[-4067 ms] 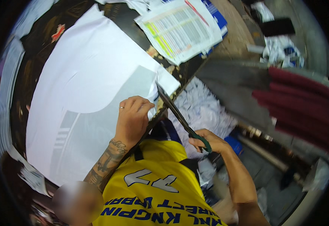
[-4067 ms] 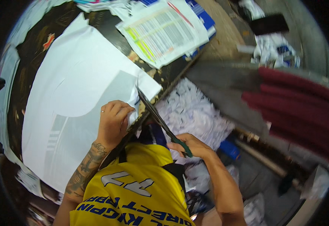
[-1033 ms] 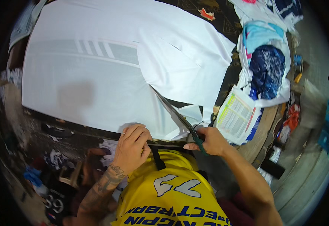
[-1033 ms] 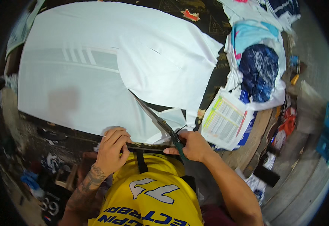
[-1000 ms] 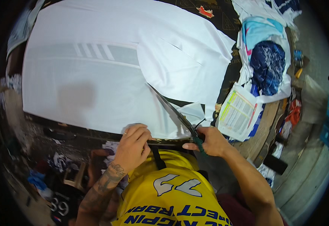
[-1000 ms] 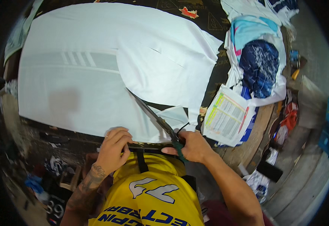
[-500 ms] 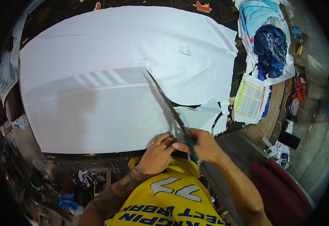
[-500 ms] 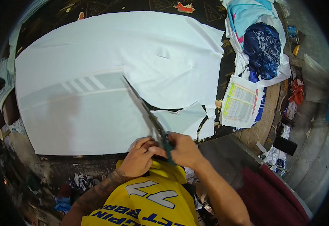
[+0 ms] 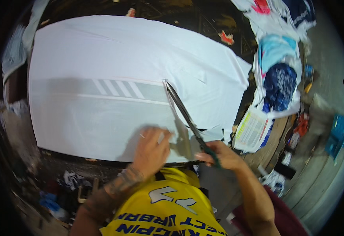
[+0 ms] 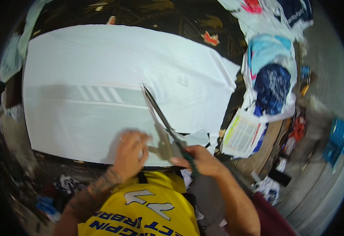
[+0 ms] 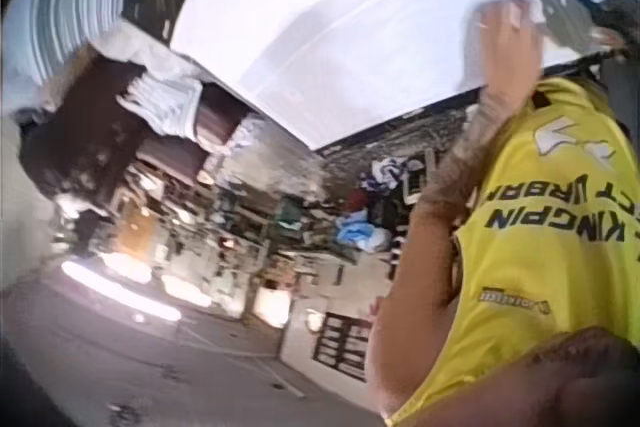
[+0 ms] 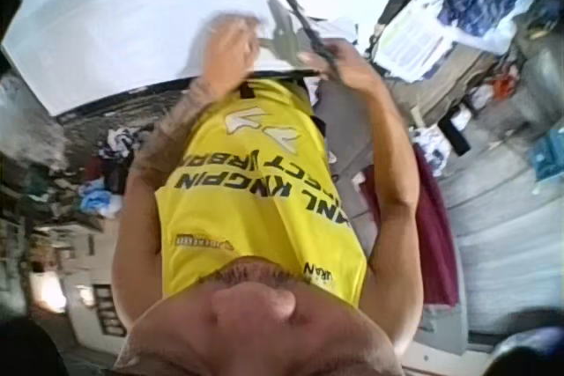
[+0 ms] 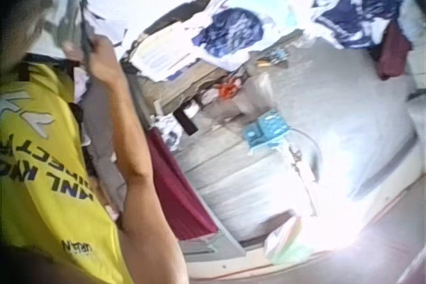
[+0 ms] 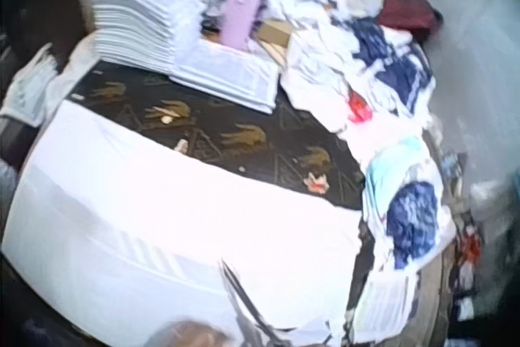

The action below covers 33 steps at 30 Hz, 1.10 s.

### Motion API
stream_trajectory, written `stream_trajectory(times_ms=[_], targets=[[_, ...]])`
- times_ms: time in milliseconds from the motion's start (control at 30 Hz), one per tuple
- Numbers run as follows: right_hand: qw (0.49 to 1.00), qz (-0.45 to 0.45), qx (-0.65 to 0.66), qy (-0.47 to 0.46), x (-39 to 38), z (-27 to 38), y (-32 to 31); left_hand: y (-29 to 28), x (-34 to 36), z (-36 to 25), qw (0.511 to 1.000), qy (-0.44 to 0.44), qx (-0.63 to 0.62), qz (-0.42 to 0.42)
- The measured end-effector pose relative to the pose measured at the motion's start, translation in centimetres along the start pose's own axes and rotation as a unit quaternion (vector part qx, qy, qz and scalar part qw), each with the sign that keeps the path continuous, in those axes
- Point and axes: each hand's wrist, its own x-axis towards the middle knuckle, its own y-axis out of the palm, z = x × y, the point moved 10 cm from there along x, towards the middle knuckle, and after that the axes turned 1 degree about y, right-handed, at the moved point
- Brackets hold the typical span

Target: The person cuts large white printed fabric sheets on a table using scissors, following printed outlines. They repeatedly flip the sheets, trim edges, and stack the cut pieces. The person also handles and stacks finished printed jersey tops.

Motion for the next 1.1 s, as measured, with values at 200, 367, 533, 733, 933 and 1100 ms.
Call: stream_trajectory(times_ms=[200,367,533,733,933,1100], targets=[[0.902,-0.037,-0.391,-0.179,2.3,8.9,-12.0,-1.0,3.6,3.6,0.967,-0.009,0.25,-0.035],[0.863,0.012,-0.462,-0.205,6.6,15.2,-14.2,0.0,2.7,3.7,0.955,-0.003,0.295,-0.032],[0.844,-0.01,-0.519,-0.139,6.3,16.6,-13.3,0.0,2.9,3.7,0.953,-0.006,0.303,-0.028],[0.855,-0.001,-0.487,-0.175,6.4,20.2,-9.9,0.0,2.8,3.6,0.959,0.007,0.281,-0.04],[0.871,0.017,-0.44,-0.215,6.4,24.6,-6.1,-0.2,2.6,3.8,0.966,-0.001,0.255,-0.031],[0.845,-0.021,-0.509,-0.16,5.9,25.7,-4.5,-0.6,2.6,3.8,0.973,0.002,0.225,-0.039]])
